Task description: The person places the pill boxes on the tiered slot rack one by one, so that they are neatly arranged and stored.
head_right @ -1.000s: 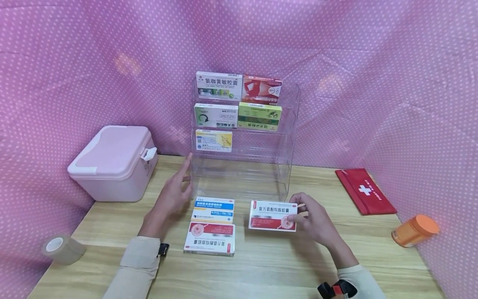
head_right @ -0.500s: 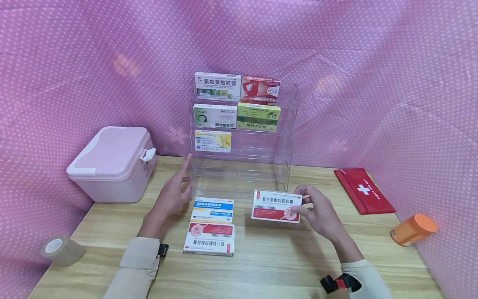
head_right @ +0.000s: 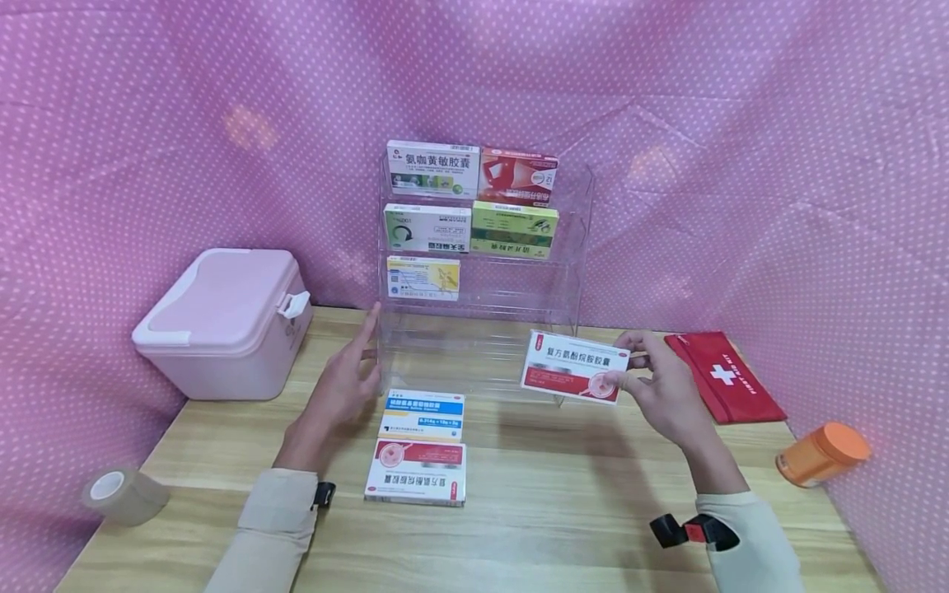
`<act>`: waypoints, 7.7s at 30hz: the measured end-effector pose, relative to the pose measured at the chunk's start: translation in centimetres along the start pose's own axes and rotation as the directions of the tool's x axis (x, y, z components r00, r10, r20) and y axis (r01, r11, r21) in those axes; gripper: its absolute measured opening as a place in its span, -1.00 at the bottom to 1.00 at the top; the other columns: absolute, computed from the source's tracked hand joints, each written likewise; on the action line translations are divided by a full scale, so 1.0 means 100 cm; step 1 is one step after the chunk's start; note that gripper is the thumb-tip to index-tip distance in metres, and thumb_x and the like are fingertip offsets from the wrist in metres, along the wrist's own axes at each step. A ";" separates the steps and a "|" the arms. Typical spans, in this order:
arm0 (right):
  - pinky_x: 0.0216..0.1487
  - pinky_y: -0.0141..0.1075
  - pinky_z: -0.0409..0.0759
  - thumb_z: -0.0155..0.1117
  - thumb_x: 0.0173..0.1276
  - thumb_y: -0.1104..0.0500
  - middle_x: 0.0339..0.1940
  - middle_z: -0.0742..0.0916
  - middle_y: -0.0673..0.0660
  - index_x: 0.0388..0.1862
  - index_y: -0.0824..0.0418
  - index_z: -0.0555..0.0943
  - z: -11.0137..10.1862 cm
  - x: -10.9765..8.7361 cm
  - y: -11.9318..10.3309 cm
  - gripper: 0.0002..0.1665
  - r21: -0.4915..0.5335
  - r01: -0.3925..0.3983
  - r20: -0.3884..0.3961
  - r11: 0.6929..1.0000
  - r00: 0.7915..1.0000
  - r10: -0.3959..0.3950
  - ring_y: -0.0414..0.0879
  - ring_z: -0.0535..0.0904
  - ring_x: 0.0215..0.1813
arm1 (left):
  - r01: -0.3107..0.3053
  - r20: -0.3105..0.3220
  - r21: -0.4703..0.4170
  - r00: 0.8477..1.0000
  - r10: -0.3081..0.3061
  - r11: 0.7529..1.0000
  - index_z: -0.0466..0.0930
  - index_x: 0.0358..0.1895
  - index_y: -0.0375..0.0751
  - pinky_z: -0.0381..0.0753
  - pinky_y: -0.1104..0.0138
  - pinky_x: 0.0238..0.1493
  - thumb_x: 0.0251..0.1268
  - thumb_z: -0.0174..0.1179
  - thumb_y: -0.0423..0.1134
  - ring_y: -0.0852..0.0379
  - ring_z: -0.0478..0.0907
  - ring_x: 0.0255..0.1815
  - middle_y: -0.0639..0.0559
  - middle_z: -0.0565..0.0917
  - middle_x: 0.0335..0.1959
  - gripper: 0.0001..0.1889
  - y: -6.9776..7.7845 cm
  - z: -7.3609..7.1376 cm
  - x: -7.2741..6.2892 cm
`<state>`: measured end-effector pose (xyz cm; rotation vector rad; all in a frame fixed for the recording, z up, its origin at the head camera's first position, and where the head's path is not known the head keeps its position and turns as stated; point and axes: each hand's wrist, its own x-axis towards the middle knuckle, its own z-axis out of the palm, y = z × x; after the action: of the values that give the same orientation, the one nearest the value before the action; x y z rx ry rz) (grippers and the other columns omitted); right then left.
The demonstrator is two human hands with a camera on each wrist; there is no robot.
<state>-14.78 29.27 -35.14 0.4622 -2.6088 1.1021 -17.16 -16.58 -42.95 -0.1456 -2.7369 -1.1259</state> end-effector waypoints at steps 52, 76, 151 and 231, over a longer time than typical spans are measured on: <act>0.25 0.15 0.83 0.49 0.37 0.42 0.11 0.48 0.37 0.15 0.39 0.56 0.039 0.148 -0.051 -0.57 -0.068 0.089 -0.249 0.994 0.963 -0.103 0.27 0.69 0.18 | -0.010 0.006 -0.014 1.000 0.010 1.000 -0.35 0.73 0.63 0.45 -0.18 0.64 0.51 0.23 -0.43 -0.26 0.29 0.71 0.01 0.12 0.80 0.15 0.000 0.000 0.002; 0.09 0.08 0.73 0.33 0.45 0.41 0.13 0.44 0.30 0.19 0.31 0.52 0.088 0.151 -0.046 -0.63 -0.185 0.062 -0.117 0.981 0.989 -0.085 0.23 0.53 0.13 | -0.014 0.004 -0.014 1.000 0.014 1.000 -0.40 0.68 0.76 0.41 -0.17 0.67 0.48 0.25 -0.47 -0.27 0.28 0.71 0.03 0.09 0.81 0.22 0.001 -0.002 0.001; 0.33 0.01 0.73 0.70 0.18 0.10 0.20 0.72 -0.02 0.40 -0.03 0.53 0.172 -0.059 -0.076 -0.18 0.045 -0.110 0.613 0.993 0.788 0.059 -0.11 0.64 0.18 | -0.003 0.006 -0.013 1.000 0.003 1.000 -0.42 0.66 0.78 0.50 -0.21 0.60 0.49 0.24 -0.44 -0.30 0.32 0.68 -0.05 0.10 0.81 0.21 -0.001 0.000 0.002; 0.03 -0.25 0.88 0.50 0.30 0.50 0.12 0.62 0.39 0.53 0.32 0.47 0.056 0.066 -0.050 -0.18 0.035 0.080 -0.033 0.996 0.996 -0.079 0.25 0.69 0.06 | 0.011 0.018 -0.012 1.000 -0.010 1.000 -0.42 0.67 0.78 0.44 -0.22 0.64 0.51 0.22 -0.43 -0.30 0.30 0.69 0.01 0.07 0.81 0.19 -0.001 -0.001 0.000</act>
<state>-19.51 20.70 -33.32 0.5473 -2.5239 1.1228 -17.13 -16.68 -42.97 -0.1442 -2.7506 -1.1493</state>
